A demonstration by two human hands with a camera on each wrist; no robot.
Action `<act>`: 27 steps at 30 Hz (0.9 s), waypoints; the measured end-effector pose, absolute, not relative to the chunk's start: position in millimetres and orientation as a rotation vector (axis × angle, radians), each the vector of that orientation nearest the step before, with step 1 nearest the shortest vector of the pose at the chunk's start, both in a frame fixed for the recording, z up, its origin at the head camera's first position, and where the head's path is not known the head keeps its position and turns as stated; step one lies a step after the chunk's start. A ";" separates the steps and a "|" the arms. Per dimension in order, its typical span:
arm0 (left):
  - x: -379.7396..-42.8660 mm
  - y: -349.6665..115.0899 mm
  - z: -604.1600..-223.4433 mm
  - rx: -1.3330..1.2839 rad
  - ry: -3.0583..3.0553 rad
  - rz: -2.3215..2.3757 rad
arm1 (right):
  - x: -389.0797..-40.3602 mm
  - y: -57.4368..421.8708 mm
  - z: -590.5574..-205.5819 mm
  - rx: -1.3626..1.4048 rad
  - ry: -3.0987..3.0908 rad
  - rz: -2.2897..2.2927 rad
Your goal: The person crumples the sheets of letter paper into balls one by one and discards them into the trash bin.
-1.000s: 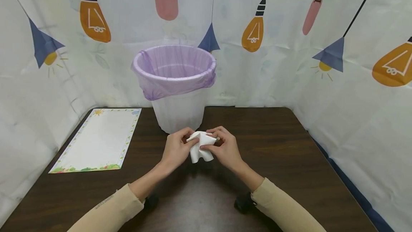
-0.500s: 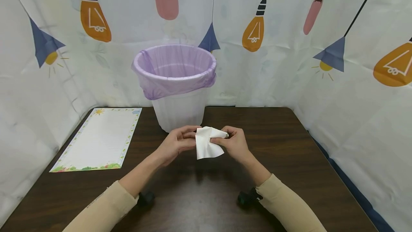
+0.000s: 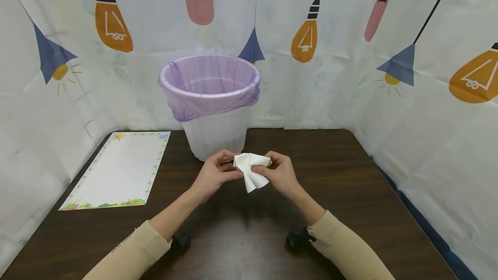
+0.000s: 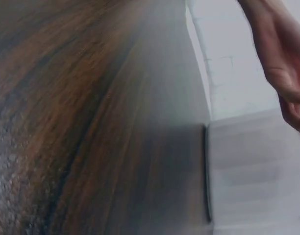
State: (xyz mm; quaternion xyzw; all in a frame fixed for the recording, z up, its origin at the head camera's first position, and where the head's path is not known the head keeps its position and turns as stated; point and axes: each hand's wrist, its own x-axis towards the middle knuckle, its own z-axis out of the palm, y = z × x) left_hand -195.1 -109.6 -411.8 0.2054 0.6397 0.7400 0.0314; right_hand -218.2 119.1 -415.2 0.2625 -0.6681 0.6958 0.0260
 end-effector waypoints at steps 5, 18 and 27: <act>-196.8 -102.6 -408.3 0.617 2.198 2.228 | -215.3 116.4 -417.5 0.812 -2.092 2.080; -191.9 -93.8 -408.9 0.659 2.351 2.236 | -207.7 118.3 -407.8 0.992 -2.164 1.798; -192.1 -87.9 -406.6 0.622 2.703 2.151 | -195.0 115.8 -381.7 1.208 -2.102 1.767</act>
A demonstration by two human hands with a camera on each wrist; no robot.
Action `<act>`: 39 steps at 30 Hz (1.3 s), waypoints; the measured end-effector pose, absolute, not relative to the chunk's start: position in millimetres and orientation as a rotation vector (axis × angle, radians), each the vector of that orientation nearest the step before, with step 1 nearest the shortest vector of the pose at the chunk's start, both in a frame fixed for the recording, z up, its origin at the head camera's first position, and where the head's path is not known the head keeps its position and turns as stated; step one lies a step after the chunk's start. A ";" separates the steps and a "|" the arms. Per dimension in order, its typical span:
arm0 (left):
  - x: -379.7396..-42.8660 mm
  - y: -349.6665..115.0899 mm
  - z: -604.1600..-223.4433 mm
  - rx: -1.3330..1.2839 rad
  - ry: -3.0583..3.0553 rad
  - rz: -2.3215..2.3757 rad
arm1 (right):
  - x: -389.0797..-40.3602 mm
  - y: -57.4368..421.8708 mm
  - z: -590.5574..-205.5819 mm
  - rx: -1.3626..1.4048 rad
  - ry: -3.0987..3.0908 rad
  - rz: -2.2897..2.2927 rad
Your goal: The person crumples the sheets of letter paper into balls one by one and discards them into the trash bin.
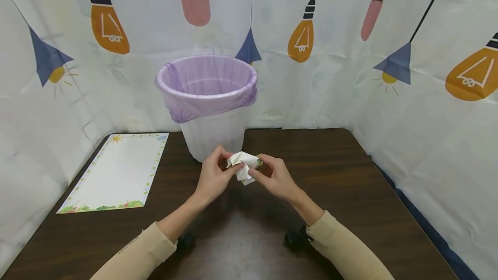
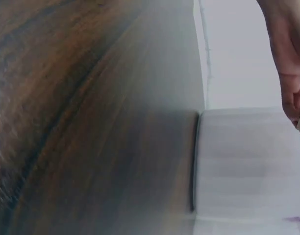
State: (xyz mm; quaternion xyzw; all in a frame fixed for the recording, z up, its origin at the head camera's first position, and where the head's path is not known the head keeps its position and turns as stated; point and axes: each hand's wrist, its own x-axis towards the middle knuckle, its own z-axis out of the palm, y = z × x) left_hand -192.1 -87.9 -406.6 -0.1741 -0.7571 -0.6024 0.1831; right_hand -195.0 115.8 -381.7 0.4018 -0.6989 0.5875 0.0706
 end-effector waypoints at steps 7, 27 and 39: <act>-192.8 -84.8 -403.2 -0.416 -2.169 -1.624 | -207.9 112.3 -411.7 1.089 -2.159 1.821; -206.2 -115.1 -384.0 -0.423 -2.333 -2.360 | -202.2 114.6 -386.0 1.336 -2.039 1.601; -209.1 -121.5 -385.7 -0.440 -2.315 -2.673 | -205.7 111.2 -387.5 1.339 -1.942 1.684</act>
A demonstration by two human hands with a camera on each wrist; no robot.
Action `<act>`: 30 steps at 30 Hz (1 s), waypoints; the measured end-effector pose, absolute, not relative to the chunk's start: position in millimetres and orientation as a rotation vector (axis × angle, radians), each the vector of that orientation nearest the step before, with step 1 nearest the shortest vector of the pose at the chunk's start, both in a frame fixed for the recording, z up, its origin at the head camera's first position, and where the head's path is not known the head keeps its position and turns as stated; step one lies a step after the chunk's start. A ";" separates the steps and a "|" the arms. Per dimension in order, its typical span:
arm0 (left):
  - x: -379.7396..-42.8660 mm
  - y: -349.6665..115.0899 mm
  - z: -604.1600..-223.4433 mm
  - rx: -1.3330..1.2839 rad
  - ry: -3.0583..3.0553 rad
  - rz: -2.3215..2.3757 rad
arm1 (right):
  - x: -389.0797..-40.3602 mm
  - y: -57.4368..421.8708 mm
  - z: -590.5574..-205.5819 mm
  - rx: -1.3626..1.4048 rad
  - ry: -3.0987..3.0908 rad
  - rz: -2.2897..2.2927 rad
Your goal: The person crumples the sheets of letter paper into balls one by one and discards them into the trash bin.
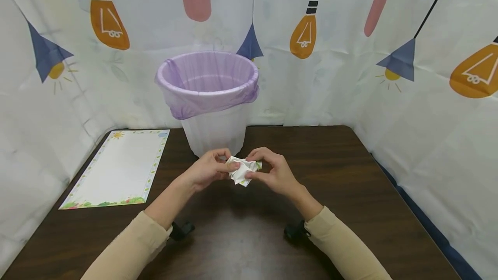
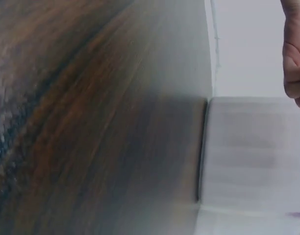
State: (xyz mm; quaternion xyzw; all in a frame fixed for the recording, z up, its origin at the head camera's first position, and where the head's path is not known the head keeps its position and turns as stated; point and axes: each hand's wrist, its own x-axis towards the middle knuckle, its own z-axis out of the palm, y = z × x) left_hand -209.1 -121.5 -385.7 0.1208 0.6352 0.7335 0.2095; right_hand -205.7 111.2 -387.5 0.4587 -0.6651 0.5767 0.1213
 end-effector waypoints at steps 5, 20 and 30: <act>-209.5 -119.7 -382.3 0.360 1.749 2.021 | -212.5 110.9 -402.5 1.367 -1.902 1.807; -197.6 -104.1 -385.7 0.281 1.815 2.140 | -217.3 104.7 -427.4 1.120 -1.798 2.042; -184.5 -97.8 -386.5 0.446 2.007 2.284 | -217.7 99.2 -418.8 1.005 -1.732 2.149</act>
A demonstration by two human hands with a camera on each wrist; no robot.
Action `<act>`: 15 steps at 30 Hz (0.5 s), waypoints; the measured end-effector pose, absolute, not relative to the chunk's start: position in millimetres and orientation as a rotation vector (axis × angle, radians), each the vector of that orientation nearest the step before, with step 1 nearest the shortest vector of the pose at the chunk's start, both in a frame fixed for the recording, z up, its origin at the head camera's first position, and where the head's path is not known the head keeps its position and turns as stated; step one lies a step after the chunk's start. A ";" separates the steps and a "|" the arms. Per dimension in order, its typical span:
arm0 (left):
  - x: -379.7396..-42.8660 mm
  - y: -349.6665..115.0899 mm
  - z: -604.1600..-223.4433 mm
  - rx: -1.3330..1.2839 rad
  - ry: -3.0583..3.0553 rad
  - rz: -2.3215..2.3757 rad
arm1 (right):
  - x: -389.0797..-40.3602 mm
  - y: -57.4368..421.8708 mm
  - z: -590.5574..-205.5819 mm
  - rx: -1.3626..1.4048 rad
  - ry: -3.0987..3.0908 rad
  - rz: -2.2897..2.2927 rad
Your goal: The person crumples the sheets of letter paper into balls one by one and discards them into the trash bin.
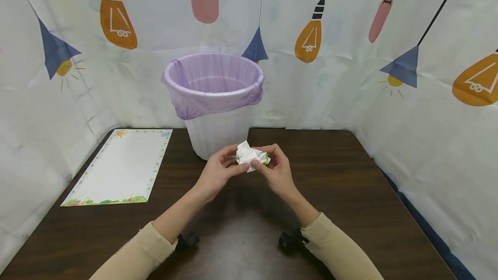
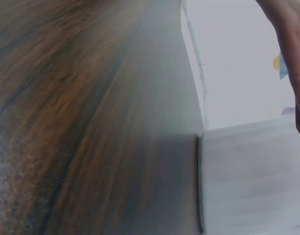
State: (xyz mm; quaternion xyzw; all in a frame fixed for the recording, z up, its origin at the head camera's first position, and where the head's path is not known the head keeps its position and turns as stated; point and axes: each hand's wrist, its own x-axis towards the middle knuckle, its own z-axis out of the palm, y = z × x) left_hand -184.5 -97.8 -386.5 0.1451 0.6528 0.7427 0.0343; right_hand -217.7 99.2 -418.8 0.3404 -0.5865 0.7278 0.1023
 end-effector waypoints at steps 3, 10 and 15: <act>-184.7 -97.0 -386.0 0.516 2.103 2.261 | -217.5 98.7 -416.1 0.977 -1.731 2.149; -187.1 -94.1 -386.2 0.711 2.342 2.122 | -216.1 97.6 -412.1 0.870 -1.815 2.097; -188.8 -89.0 -389.8 0.793 2.415 2.109 | -215.6 97.3 -411.6 0.784 -1.832 2.074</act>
